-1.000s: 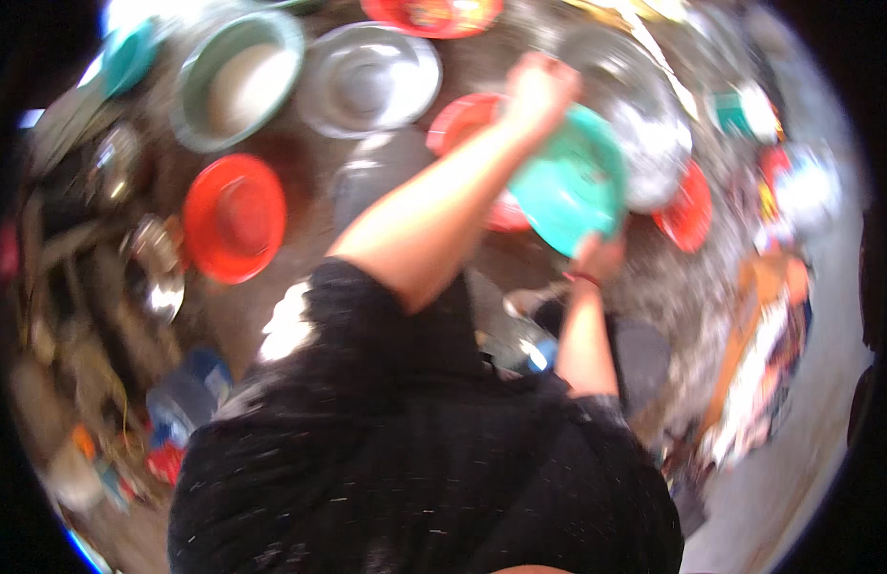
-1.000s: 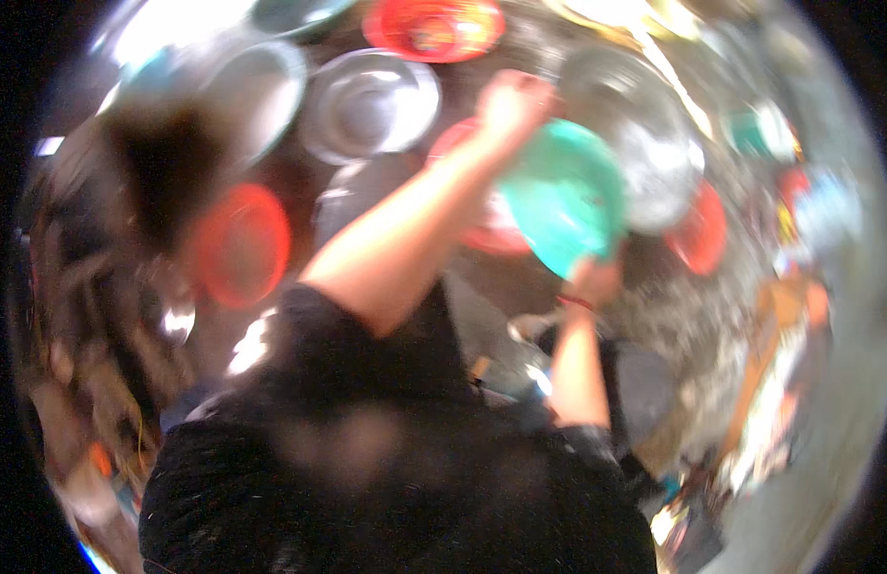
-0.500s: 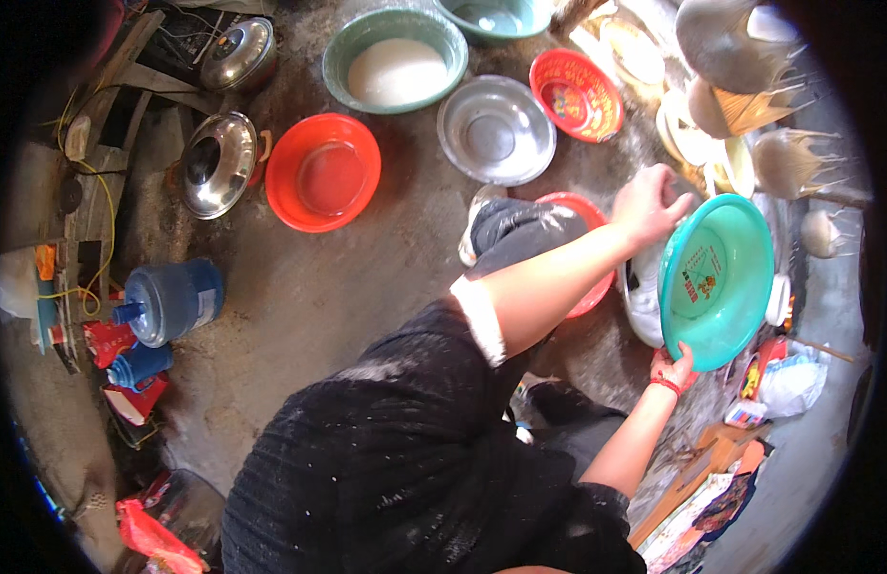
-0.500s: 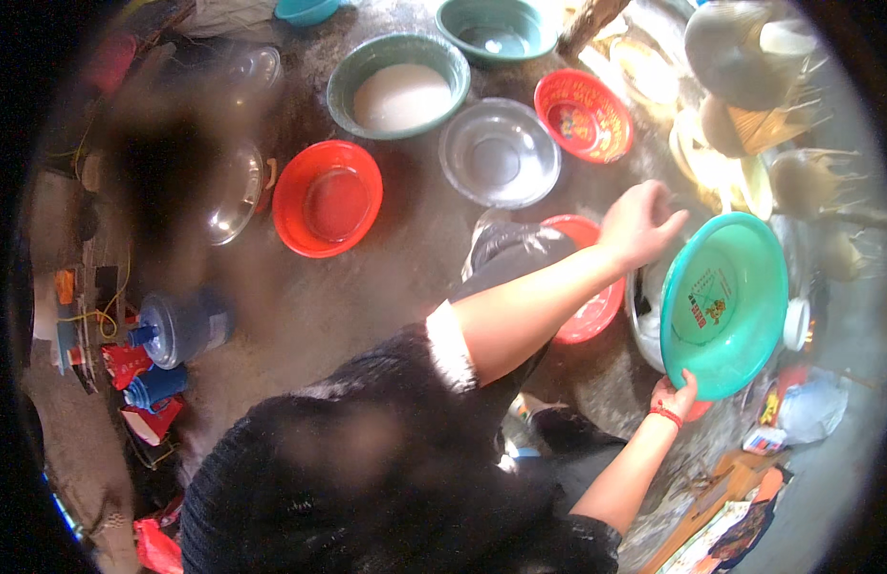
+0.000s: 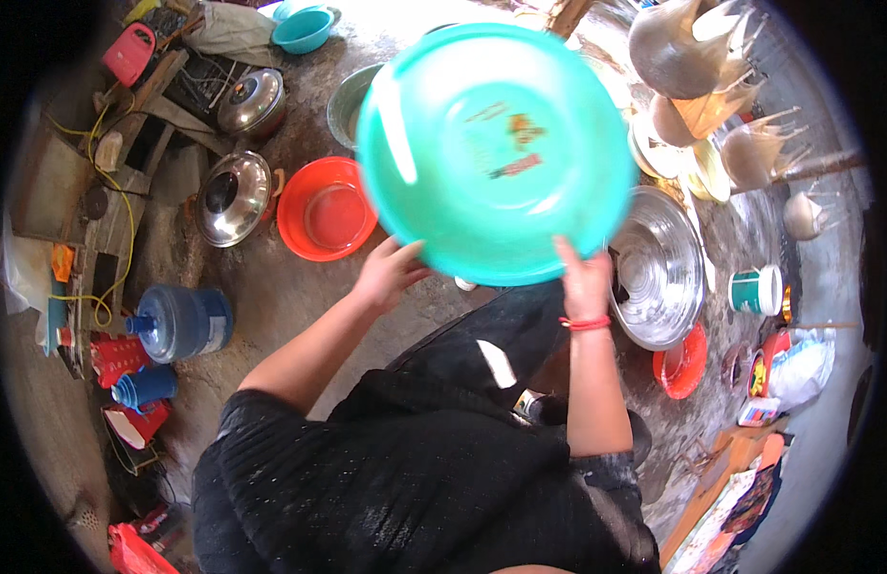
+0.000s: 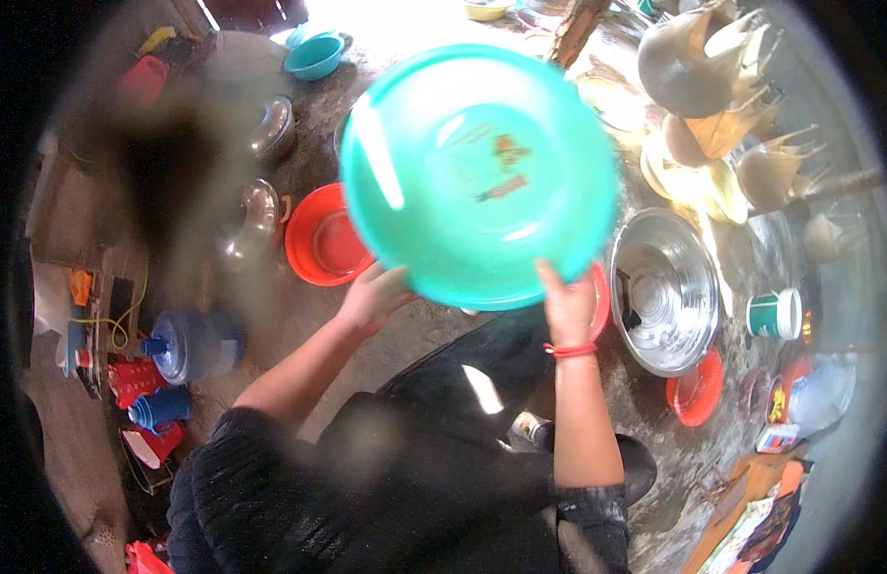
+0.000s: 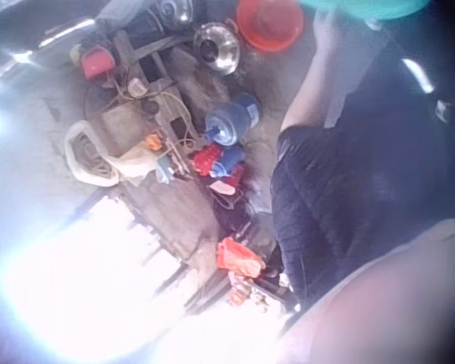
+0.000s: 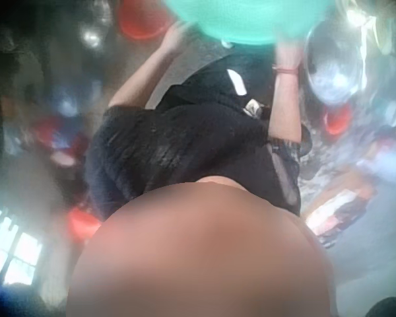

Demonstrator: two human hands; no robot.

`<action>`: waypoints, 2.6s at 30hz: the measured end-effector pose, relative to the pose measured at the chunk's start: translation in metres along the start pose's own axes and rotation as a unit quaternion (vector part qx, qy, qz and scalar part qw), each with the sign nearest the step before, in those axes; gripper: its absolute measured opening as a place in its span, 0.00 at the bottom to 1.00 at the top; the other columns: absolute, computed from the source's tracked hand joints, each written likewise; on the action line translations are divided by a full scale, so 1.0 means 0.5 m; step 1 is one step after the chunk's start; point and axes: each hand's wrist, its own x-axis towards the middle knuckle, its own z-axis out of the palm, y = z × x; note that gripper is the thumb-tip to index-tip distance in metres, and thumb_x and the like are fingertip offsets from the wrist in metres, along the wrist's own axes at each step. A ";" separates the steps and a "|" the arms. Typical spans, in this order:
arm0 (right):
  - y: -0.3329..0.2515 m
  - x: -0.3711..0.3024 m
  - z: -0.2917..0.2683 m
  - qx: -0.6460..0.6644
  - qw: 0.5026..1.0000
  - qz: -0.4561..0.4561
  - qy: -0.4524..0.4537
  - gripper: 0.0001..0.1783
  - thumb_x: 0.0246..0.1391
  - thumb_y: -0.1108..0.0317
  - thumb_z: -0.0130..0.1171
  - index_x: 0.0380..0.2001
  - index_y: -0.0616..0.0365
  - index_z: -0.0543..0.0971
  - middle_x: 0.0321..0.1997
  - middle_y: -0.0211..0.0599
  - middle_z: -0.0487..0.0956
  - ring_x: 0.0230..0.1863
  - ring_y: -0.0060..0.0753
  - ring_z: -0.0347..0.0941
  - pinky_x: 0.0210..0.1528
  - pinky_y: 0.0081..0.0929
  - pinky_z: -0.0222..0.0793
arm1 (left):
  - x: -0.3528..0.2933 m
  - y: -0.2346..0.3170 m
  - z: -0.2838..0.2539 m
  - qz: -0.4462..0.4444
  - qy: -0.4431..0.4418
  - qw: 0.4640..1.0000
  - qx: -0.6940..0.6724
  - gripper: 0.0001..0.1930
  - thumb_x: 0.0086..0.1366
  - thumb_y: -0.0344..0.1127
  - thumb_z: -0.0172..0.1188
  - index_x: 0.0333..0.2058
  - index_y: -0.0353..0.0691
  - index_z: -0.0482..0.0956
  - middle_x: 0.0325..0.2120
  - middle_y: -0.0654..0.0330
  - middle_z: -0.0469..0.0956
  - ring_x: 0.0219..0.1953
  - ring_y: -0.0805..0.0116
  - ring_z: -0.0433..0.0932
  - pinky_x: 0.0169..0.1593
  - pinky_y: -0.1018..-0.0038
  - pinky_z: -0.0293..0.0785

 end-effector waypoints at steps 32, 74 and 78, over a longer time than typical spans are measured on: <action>0.140 -0.410 -0.534 0.038 0.924 0.120 0.361 0.16 0.70 0.66 0.60 0.57 0.59 0.81 0.49 0.31 0.85 0.36 0.15 0.75 0.36 0.14 0.71 | -0.058 -0.551 -0.684 -0.276 0.430 0.859 0.026 0.09 0.65 0.33 0.64 0.41 0.41 0.75 0.25 0.58 0.75 0.18 0.66 0.72 0.19 0.74 0.68; 0.881 0.158 -0.467 -0.422 0.831 0.126 -0.341 0.36 0.58 0.54 0.65 0.66 0.56 0.72 0.74 0.53 0.66 0.75 0.55 0.63 0.72 0.49 0.65 | 0.647 -0.534 0.564 0.036 -0.137 0.835 0.532 0.20 0.73 0.33 0.59 0.59 0.30 0.72 0.48 0.52 0.83 0.50 0.65 0.82 0.54 0.70 0.77; 1.048 0.171 -0.471 -0.519 0.789 0.065 -0.323 0.45 0.60 0.48 0.60 0.75 0.58 0.60 0.83 0.49 0.51 0.82 0.48 0.50 0.78 0.56 0.51 | 0.745 -0.672 0.367 0.004 0.068 0.607 0.791 0.26 0.69 0.42 0.65 0.59 0.30 0.73 0.48 0.43 0.82 0.52 0.48 0.81 0.59 0.59 0.76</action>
